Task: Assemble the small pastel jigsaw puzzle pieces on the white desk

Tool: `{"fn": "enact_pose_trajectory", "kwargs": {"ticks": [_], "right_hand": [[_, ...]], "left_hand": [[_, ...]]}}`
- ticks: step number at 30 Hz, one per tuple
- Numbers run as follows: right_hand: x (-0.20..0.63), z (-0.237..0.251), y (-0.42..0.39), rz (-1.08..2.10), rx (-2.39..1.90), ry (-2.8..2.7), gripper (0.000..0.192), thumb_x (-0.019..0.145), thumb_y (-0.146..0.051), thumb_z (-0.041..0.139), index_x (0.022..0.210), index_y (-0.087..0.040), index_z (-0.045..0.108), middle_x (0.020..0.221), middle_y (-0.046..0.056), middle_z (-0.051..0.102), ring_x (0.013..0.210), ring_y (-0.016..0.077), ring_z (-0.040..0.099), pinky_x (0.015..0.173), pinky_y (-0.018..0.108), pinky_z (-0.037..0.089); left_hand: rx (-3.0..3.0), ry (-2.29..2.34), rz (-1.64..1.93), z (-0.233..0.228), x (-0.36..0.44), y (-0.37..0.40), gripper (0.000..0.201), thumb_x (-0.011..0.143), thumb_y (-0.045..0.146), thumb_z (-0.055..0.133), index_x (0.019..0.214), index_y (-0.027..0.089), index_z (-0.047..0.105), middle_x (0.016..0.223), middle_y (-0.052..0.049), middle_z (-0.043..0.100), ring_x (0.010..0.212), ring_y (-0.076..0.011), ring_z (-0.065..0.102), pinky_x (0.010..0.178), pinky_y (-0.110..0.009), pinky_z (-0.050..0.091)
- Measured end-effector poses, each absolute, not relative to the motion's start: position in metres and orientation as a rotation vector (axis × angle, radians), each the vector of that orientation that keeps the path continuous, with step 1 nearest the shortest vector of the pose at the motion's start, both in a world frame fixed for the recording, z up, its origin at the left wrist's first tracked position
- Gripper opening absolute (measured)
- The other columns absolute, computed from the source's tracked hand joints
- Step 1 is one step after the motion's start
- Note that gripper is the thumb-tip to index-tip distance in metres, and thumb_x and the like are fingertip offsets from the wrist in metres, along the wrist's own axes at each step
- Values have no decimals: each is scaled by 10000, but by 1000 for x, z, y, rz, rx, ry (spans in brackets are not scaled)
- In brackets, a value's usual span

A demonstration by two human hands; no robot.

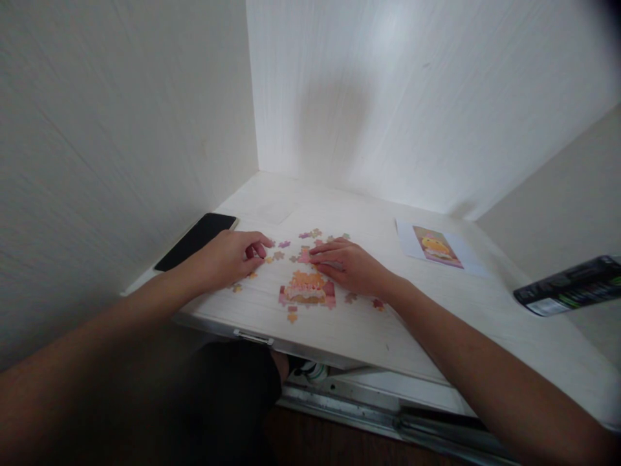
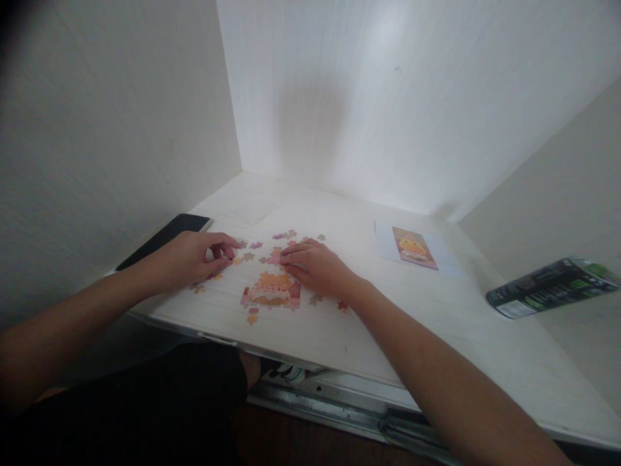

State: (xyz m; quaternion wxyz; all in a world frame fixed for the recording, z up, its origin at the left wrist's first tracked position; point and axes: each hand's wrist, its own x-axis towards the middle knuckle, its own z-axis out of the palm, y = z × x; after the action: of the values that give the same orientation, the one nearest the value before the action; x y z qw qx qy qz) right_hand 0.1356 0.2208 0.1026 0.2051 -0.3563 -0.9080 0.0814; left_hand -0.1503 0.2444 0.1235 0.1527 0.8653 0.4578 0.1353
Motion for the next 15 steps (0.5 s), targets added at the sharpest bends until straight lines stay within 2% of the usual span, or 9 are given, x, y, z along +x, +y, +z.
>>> {"fn": "enact_pose_trajectory", "kwargs": {"ticks": [8, 11, 15], "right_hand": [[136, 103, 222, 223, -1000, -2526, 279, 945, -229, 535, 1139, -260, 732, 1182, 49, 719, 1099, 197, 650, 992, 414, 477], [137, 101, 223, 223, -1009, -2512, 260, 948, -243, 541, 1109, -257, 744, 1162, 48, 726, 1091, 198, 652, 998, 419, 468], [137, 99, 224, 224, -1009, -2520, 255, 955, -264, 545, 1117, -236, 739, 1173, 56, 719, 1102, 193, 645, 997, 394, 458]], "left_hand": [[2499, 1231, 395, 120, -151, 244, 377, 851, 335, 560, 1200, 198, 599, 937, -35, 693, 721, -144, 600, 692, -260, 443], [2497, 1190, 416, 121, -148, 242, 377, 856, 325, 554, 1203, 191, 612, 951, -47, 688, 738, -142, 600, 683, -256, 440], [2475, 1150, 510, 119, -140, 239, 312, 844, 304, 559, 1104, 172, 670, 902, -50, 687, 741, -146, 600, 674, -262, 446]]}}
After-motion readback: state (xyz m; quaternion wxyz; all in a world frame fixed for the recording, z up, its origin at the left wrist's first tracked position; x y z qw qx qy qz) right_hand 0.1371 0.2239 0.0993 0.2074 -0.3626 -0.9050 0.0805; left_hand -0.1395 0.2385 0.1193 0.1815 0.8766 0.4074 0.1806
